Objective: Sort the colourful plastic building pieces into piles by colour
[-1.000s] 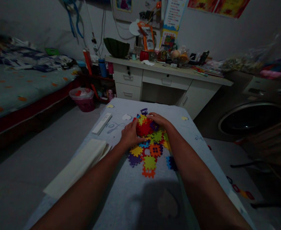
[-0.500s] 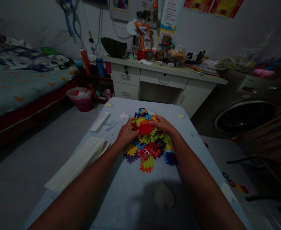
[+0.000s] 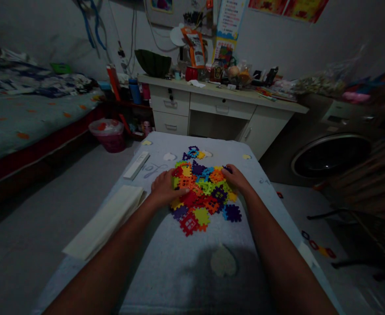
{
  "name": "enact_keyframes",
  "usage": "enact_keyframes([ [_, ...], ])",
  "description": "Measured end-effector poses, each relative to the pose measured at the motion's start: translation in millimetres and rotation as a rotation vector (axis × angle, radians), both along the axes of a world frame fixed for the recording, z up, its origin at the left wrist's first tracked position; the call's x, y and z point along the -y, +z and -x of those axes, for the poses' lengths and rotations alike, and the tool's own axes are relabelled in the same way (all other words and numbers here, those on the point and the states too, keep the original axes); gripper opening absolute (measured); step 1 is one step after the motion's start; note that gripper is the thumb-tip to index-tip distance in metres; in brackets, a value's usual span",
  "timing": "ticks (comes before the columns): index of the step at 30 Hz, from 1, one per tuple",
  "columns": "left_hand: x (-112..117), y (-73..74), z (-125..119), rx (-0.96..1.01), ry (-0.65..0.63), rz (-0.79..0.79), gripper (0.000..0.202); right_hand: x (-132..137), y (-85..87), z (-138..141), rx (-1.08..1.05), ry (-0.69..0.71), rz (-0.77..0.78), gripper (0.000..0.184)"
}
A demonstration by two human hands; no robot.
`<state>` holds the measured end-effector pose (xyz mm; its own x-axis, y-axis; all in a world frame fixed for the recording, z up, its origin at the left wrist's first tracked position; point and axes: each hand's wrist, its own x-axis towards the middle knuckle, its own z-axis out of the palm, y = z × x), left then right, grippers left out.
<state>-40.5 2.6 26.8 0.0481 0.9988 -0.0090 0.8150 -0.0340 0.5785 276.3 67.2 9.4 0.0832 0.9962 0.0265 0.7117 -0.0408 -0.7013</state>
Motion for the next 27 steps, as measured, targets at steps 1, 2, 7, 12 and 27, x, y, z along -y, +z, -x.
enact_keyframes([
  [1, 4, -1.7, -2, -0.035, -0.039, 0.001, 0.101, 2, -3.4, 5, -0.002, 0.022, -0.007, 0.054],
  [2, 8, -3.5, -6, -0.06, -0.066, 0.003, 0.106, 5, -5.6, 11, -0.01, 0.056, -0.023, 0.052],
  [7, 7, -13.3, -22, -0.018, -0.197, -0.159, 0.1, 14, 1.5, 47, -0.193, 0.25, -0.01, 0.052],
  [12, -3, -19.4, -23, 0.158, -0.158, -0.276, 0.065, 9, 21.5, 66, -0.363, 0.393, 0.041, 0.044],
  [27, 8, -32.4, -2, 0.057, 0.04, -0.345, 0.063, -121, 32.9, 97, -0.012, 0.19, 0.064, 0.036],
])
